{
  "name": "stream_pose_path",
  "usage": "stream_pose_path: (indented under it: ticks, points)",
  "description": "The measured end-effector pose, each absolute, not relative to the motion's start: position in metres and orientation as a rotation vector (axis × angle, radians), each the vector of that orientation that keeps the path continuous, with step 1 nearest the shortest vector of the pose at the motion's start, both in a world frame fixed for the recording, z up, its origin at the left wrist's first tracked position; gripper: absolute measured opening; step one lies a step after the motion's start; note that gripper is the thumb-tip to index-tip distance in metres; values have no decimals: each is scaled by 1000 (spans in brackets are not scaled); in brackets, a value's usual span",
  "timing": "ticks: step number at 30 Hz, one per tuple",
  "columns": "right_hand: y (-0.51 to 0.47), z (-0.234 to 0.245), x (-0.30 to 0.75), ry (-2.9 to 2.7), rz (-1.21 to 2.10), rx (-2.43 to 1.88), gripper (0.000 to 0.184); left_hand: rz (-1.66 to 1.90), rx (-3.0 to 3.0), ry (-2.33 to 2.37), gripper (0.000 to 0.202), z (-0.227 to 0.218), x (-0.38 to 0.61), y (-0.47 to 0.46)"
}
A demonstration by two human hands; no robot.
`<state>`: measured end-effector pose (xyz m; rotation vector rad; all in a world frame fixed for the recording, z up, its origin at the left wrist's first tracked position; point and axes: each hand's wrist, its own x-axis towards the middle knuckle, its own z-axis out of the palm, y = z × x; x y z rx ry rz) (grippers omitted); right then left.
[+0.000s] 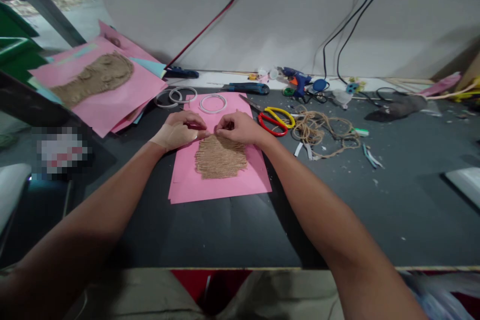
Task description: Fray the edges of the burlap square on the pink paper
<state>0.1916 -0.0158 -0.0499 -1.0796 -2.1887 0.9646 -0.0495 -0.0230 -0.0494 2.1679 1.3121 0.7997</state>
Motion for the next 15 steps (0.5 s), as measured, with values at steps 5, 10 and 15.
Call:
stream_pose_path:
  ticks: [5,10,15]
  points:
    - [-17,-48,192,-2179,970,-1082,18,812,2146,1304,17,-50,-50,-23]
    - [-16,-48,192,-2135,971,-1123,22,790,2145,1322,16,-51,-50,-22]
    - [-13,-54,193,-2095,951,-1161,25,805,2153,1307,18,-54,-51,-20]
